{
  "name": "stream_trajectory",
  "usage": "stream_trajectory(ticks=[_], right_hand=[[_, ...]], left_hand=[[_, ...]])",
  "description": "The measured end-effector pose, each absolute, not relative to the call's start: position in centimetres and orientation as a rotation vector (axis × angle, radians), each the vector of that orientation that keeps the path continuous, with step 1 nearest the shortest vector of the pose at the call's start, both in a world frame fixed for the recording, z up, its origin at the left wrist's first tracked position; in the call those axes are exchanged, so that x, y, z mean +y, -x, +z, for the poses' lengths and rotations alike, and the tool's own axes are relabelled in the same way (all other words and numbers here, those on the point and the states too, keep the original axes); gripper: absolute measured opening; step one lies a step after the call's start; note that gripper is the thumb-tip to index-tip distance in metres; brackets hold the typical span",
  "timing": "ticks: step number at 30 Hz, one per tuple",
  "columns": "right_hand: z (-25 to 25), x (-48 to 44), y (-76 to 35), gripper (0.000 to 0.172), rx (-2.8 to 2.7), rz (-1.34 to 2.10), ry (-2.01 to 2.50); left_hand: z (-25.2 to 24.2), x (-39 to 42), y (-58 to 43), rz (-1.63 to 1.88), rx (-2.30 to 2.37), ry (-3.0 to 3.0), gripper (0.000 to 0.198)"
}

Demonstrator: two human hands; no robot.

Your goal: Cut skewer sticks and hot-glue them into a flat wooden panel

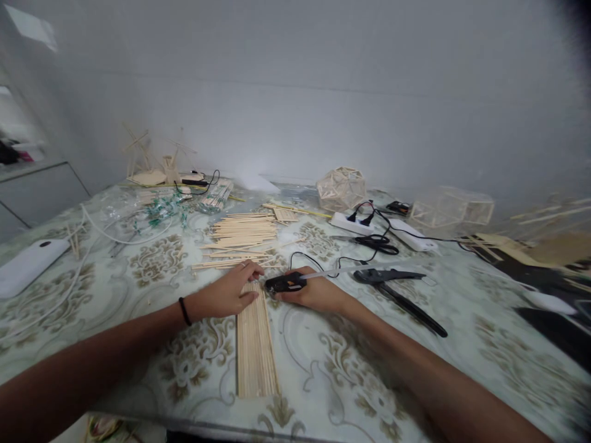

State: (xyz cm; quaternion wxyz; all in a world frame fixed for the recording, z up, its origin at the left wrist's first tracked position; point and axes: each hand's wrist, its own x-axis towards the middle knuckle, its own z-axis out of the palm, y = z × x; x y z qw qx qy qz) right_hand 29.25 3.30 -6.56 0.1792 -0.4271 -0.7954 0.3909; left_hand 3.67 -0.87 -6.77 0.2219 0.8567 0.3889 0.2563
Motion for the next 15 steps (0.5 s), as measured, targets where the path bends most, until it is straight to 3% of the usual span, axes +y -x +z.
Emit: stream_trajectory(ticks=[15], right_hand=[[-5.4,3.3,-30.3,0.04,-2.301,1.373,1.063]], left_hand=[[-6.9,-0.7,-3.5,0.706,1.053,-2.399,0.035]])
